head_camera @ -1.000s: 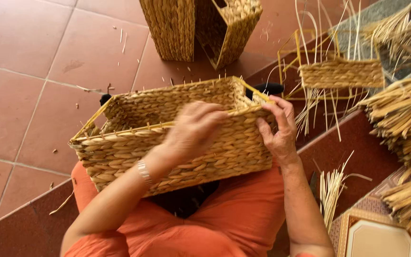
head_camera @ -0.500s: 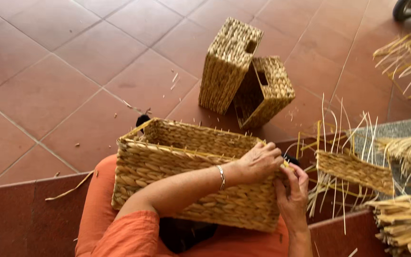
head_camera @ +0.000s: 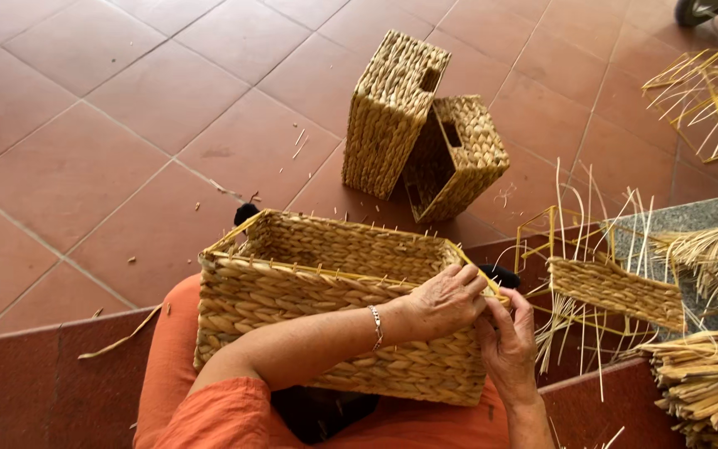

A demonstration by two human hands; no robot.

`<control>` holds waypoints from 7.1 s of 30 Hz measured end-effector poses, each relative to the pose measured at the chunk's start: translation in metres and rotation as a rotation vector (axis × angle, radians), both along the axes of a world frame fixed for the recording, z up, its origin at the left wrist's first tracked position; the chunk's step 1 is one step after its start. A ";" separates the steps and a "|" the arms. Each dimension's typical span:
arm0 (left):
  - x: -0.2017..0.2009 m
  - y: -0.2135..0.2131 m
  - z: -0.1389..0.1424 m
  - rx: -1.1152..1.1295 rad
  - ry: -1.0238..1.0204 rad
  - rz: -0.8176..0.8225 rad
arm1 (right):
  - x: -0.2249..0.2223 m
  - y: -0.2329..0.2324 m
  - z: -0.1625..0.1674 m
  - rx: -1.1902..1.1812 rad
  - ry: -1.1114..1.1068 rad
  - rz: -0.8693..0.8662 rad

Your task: The person trims excess woven fibers from a rectangular basket using scissors. They rotate the basket to access different edges and continue cutting protruding strands along the rim and sides.

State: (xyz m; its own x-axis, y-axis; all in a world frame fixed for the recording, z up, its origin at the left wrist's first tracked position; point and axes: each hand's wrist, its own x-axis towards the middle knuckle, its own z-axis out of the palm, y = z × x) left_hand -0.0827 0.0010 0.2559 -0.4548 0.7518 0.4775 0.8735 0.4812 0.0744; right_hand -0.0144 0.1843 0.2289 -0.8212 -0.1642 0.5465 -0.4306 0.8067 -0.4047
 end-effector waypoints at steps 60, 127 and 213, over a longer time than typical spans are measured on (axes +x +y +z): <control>0.027 -0.044 -0.039 0.484 -0.317 0.110 | 0.027 -0.015 -0.036 0.249 0.102 -0.163; 0.031 -0.134 -0.038 0.370 -0.284 0.106 | -0.006 -0.089 0.006 0.433 -0.018 0.070; 0.009 -0.249 -0.029 0.093 -0.146 0.100 | -0.003 -0.205 -0.009 0.221 -0.002 0.189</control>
State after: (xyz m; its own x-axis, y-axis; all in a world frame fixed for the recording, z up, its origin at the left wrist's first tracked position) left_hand -0.0733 -0.2476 0.2269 -0.5945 0.6550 0.4665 0.7984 0.5499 0.2454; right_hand -0.0176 -0.0203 0.2200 -0.7657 -0.4294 0.4789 -0.5810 0.7811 -0.2287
